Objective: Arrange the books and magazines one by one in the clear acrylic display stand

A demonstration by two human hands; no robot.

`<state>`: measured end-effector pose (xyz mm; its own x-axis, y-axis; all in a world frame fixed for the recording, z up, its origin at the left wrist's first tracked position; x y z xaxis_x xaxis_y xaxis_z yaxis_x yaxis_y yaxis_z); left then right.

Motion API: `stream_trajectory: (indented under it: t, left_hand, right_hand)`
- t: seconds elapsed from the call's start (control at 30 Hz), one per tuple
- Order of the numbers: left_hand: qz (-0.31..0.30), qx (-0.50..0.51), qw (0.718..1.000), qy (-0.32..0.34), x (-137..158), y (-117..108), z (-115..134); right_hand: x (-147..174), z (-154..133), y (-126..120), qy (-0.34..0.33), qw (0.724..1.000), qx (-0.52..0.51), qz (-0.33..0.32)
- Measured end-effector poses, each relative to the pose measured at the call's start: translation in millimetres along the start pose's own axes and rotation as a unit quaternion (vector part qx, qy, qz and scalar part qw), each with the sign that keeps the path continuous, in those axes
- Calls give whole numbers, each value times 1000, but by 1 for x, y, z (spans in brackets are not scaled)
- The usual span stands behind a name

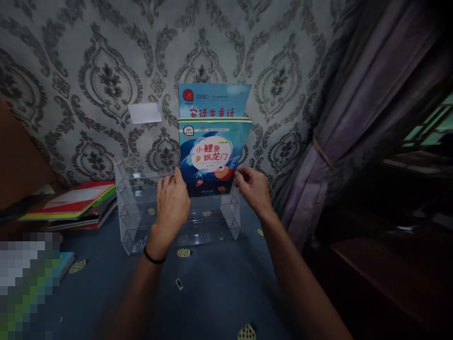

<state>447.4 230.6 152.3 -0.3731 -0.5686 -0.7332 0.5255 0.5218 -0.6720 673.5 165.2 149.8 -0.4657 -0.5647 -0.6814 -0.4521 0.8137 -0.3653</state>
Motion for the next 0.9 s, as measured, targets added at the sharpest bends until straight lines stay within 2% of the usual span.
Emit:
stream_trajectory:
  t: [0.13, 0.23, 0.33, 0.43, 0.53, 0.63, 0.7, 0.8, 0.83, 0.9]
  left_hand:
    - [48, 13, 999, 3, 21, -4, -7]
    - [27, 10, 999, 36, 49, -7, -12]
    - [-42, -6, 997, 63, 85, -11, -24]
    - [-94, -40, 994, 33, 119, -21, -52]
    - [-108, -79, 991, -15, 149, -40, -90]
    - [-92, -125, 986, -60, 174, -64, -131]
    - [-85, -159, 980, -87, 188, -81, -160]
    - [-110, -214, 961, -135, 206, -108, -204]
    - [-127, -233, 951, -156, 212, -118, -219]
    - [-158, -263, 929, -207, 221, -137, -248]
  right_hand:
    - [10, -13, -11, 3, 996, -28, 89]
    - [30, -36, -7, -16, 992, -78, 102]
    - [64, -68, 20, -55, 992, -113, 16]
    - [110, -96, 60, -113, 981, -119, -100]
    - [160, -109, 99, -145, 957, -139, -211]
    - [197, -113, 125, -150, 926, -150, -311]
    - [208, -114, 129, -145, 923, -155, -320]
    - [217, -119, 124, -146, 935, -166, -279]
    - [222, -121, 124, -149, 932, -172, -283]
    - [237, -123, 130, -152, 914, -179, -331]
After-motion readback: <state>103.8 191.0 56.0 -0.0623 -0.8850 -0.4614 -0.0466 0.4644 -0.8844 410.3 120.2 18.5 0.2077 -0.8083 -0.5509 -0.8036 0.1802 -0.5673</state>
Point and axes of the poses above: each hand's wrist, its own x-axis away from the middle knuckle, its own y-axis out of the palm, z = x × y, the point moved 5 cm from there along -x, towards the middle knuckle, and after that the axes turned 4 degrees about -x, right-handed, at the moved point
